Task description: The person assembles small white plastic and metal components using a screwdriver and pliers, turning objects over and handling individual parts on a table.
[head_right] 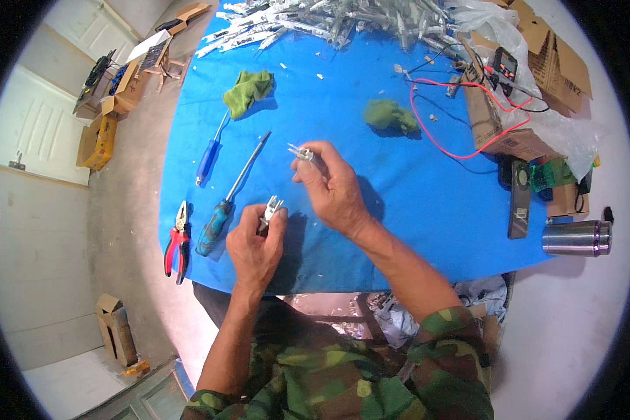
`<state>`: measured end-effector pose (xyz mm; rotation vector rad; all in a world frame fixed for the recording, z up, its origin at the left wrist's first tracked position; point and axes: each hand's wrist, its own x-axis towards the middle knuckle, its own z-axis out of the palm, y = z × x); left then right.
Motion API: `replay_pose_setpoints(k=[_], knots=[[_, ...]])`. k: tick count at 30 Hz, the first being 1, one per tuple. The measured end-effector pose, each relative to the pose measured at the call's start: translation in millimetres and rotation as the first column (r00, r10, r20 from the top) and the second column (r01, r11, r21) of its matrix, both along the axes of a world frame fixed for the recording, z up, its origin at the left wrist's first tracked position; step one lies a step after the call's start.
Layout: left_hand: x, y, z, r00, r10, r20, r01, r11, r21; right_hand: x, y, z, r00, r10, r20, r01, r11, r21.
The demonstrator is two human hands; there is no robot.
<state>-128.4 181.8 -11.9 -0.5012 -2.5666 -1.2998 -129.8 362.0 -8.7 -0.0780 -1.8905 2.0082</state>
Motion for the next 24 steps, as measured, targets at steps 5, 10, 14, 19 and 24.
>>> replay_pose_setpoints(k=[5, 10, 14, 19, 24], knots=[[-1.0, -0.5, -0.6, 1.000, -0.001, -0.010, 0.001, 1.000, 0.010, 2.3, 8.1, 3.8, 0.998, 0.009, 0.056, -0.013, 0.997, 0.072], [-0.5, -2.6, -3.3, 1.000, 0.000, -0.008, 0.001, 0.999, 0.050, 21.4, 4.7, 22.8, 0.976, 0.207, 0.065, -0.182, 0.943, -0.279], [-0.6, -4.3, -4.2, 1.000, -0.006, -0.019, 0.007, 0.998, 0.057, 50.8, -9.5, 58.4, 0.946, 0.325, -0.009, -0.280, 0.799, -0.533], [0.5, -5.0, 0.0, 0.999, -0.038, -0.034, 0.039, 0.998, 0.048, 82.5, -23.8, 71.9, 0.928, 0.370, -0.052, -0.301, 0.657, -0.691], [-0.8, -9.9, -2.1, 0.998, -0.046, -0.053, 0.047, 0.998, 0.035, 108.1, -43.8, 78.9, 0.935, 0.353, -0.040, -0.234, 0.526, -0.818]])
